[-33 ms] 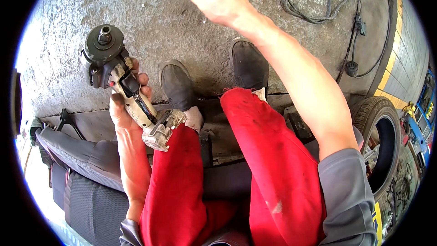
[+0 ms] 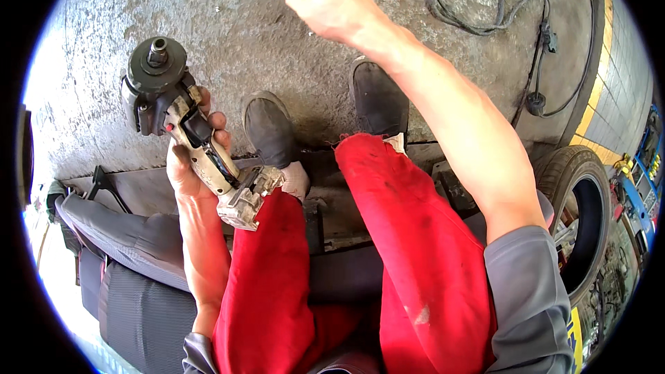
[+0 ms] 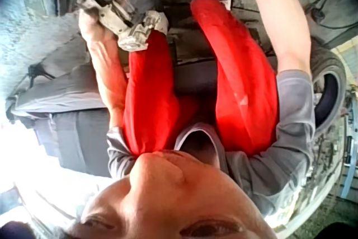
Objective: The person attaches a battery pack to the base of a cordless impact wrench. They then use a hex key to tighten the securing screws on the battery mount, ensuring the battery is firmly attached to the tool.
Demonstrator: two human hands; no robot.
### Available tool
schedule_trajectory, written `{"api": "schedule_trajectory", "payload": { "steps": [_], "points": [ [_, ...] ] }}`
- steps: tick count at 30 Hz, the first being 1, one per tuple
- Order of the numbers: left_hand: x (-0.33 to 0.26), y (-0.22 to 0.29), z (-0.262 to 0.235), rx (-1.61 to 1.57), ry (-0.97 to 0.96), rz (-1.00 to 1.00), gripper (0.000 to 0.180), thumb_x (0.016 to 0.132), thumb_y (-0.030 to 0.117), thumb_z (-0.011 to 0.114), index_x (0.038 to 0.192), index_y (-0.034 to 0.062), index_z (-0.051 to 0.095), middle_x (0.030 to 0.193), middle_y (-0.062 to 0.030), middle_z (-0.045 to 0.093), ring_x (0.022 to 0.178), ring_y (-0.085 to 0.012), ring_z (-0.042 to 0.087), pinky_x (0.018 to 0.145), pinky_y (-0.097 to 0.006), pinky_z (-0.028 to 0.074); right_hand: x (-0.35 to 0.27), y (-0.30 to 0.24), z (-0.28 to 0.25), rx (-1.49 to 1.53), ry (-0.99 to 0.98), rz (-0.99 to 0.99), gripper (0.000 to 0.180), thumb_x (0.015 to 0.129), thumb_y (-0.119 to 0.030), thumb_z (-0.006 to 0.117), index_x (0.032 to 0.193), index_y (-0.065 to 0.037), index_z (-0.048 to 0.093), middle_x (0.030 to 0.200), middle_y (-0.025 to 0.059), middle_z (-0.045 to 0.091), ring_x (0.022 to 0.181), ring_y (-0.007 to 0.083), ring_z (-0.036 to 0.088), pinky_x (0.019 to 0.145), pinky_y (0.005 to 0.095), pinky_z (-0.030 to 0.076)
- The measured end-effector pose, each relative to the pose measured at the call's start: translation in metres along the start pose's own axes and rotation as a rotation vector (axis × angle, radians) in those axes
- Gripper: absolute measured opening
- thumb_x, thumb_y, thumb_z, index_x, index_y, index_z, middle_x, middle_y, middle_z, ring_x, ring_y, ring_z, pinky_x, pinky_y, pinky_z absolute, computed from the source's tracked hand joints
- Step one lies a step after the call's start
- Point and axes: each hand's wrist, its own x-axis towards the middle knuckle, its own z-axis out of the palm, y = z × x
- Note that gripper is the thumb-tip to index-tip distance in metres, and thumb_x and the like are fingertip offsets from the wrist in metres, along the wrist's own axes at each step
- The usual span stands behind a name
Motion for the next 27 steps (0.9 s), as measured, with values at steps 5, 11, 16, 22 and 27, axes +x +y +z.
{"api": "schedule_trajectory", "payload": {
  "steps": [5, 11, 16, 22, 27],
  "points": [
    [0.006, -0.003, 0.02, 0.001, 0.088, 0.059, 0.093, 0.093, 0.012, 0.081, 0.169, 0.0032, 0.029, 0.17, -0.0178, 0.042, 0.134, -0.0381, 0.067, 0.103, -0.046, 0.067, -0.016, -0.024, -0.004, 0.137, -0.046, -0.056, 0.028, 0.101, -0.024, 0.068, 0.11, 0.003, 0.066, 0.099, 0.0231, 0.076, 0.094, 0.0359, 0.076, 0.084, 0.0454, 0.059],
    [0.019, -0.004, 0.033, 0.049, 0.174, 0.047, 0.078, 0.102, 0.015, 0.069, 0.169, 0.0023, 0.031, 0.173, -0.0157, 0.039, 0.137, -0.0354, 0.065, 0.1, -0.041, 0.066, -0.038, -0.052, -0.012, 0.326, -0.083, -0.051, 0.029, 0.097, -0.025, 0.074, 0.113, 0.0, 0.075, 0.103, 0.0146, 0.079, 0.095, 0.0283, 0.077, 0.085, 0.0418, 0.061],
    [0.018, -0.01, 0.035, -0.504, 0.04, 0.038, 0.075, 0.105, 0.017, 0.067, 0.172, 0.016, 0.032, 0.176, -0.0085, 0.038, 0.141, -0.0331, 0.062, 0.106, -0.044, 0.062, -0.053, -0.064, -0.017, 0.407, -0.131, -0.075, 0.018, 0.1, -0.018, 0.074, 0.106, -0.001, 0.071, 0.088, 0.0016, 0.072, 0.081, 0.0077, 0.065, 0.074, 0.0275, 0.053],
    [0.024, -0.009, 0.033, -0.698, -0.135, 0.125, 0.077, 0.105, 0.02, 0.068, 0.172, 0.0169, 0.031, 0.178, -0.0122, 0.033, 0.154, -0.0354, 0.05, 0.107, -0.047, 0.062, -0.06, -0.071, -0.015, 0.455, -0.157, -0.087, 0.017, 0.099, -0.014, 0.074, 0.11, -0.001, 0.072, 0.091, 0.0004, 0.072, 0.084, 0.0067, 0.065, 0.078, 0.0268, 0.054],
    [0.029, -0.008, 0.044, -0.738, -0.157, 0.174, 0.077, 0.105, 0.024, 0.069, 0.172, 0.0181, 0.032, 0.177, -0.0122, 0.035, 0.156, -0.0331, 0.047, 0.103, -0.045, 0.065, -0.063, -0.074, -0.017, 0.522, -0.252, -0.061, 0.019, 0.102, -0.01, 0.07, 0.117, 0.0, 0.076, 0.1, 0.0008, 0.076, 0.093, 0.0063, 0.067, 0.086, 0.0258, 0.055]
  ]
}}
